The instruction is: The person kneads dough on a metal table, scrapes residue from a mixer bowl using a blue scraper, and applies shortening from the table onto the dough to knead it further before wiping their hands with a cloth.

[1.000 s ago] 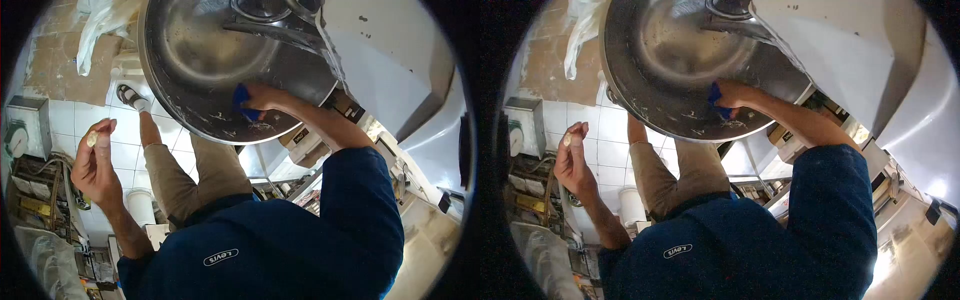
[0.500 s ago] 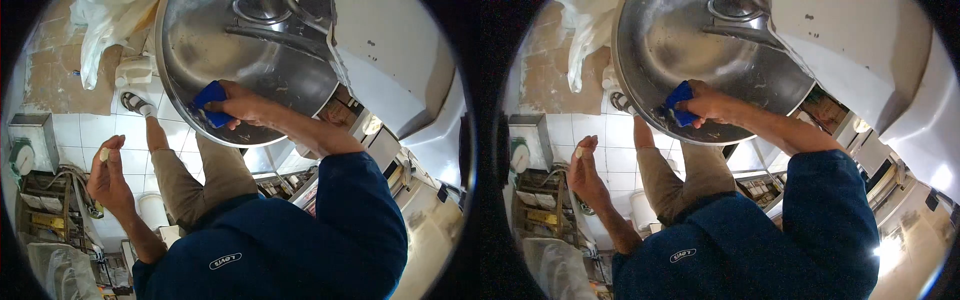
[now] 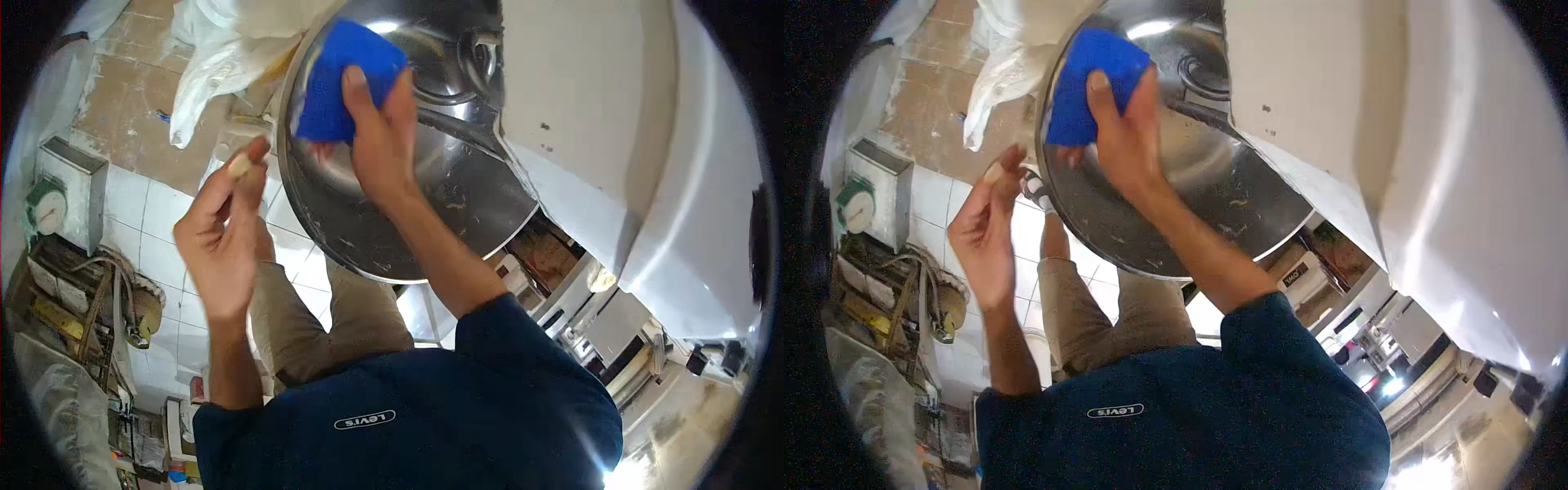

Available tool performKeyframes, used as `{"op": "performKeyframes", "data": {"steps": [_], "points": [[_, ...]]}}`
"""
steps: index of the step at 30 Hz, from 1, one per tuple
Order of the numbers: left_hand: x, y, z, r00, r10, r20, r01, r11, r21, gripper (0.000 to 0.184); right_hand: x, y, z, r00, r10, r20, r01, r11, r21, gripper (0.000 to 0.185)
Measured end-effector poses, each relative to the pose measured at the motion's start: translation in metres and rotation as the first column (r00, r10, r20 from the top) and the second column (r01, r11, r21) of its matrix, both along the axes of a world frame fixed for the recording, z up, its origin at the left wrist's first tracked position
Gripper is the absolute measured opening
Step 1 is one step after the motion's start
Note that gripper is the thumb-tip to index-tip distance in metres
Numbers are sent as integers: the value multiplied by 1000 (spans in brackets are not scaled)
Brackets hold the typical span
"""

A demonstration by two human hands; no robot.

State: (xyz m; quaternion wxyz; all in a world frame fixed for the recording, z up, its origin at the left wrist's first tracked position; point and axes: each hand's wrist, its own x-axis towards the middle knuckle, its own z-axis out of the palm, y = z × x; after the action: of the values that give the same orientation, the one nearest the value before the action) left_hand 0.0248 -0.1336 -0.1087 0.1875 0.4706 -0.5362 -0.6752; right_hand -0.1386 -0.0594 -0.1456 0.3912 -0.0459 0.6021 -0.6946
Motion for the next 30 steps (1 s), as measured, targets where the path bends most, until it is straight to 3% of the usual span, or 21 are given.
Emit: {"op": "performKeyframes", "data": {"steps": [3, 6, 10, 12, 16, 18, 19, 20, 22, 24, 25, 27, 29, 30], "points": [[-31, 8, 11, 999, 36, -40, -36, 999, 7, 31, 17, 17, 28, 972, 26, -235, -15, 999, 46, 37], [-45, 24, 16, 983, 156, -100, -135, 972, 191, 33, 31, 28, 32, 887, 106, -450, -14, 979, 204, 38], [-54, 23, 13, 968, 239, -74, -236, 971, 41, 33, 48, 37, 42, 755, 236, -612, -32, 945, 325, 37], [-58, 16, 22, 975, 221, -35, -221, 975, -16, 33, 54, 54, 59, 813, 369, -451, -172, 892, 419, 38], [-31, -10, 22, 937, 264, -230, -280, 959, -41, 36, 13, 103, 36, 834, 523, -178, -283, 681, 675, 39], [0, -24, 13, 933, 300, -197, -324, 940, -103, 37, -28, 154, -29, 646, 763, -24, -429, 389, 815, 43], [5, -26, 16, 923, 379, -70, -385, 907, -169, 39, -43, 164, -43, 655, 694, 299, -590, 222, 777, 43], [31, -33, 8, 949, 308, -63, -314, 939, -141, 40, -54, 173, -54, 589, 554, 588, -744, 87, 663, 43], [78, -41, -10, 970, 230, 72, -217, 964, -150, 43, -51, 215, -105, 376, 644, 666, -769, -185, 612, 42], [108, -43, -15, 961, 211, 181, -185, 971, -150, 41, -39, 220, -112, 322, 639, 698, -766, -257, 588, 38], [118, -45, -15, 947, 195, 254, -155, 973, -170, 41, -33, 192, -101, 386, 613, 690, -771, -197, 606, 35], [128, -47, -14, 901, 235, 364, -190, 970, -153, 43, -11, 191, -155, 110, 900, 422, -699, -232, 677, 26], [127, -46, -11, 866, 265, 424, -216, 963, -162, 43, 14, 172, -182, 329, 873, 361, -813, 67, 579, 20], [124, -43, -8, 861, 275, 429, -219, 960, -175, 44, 12, 143, -170, 483, 699, 527, -848, 225, 480, 18]]}}
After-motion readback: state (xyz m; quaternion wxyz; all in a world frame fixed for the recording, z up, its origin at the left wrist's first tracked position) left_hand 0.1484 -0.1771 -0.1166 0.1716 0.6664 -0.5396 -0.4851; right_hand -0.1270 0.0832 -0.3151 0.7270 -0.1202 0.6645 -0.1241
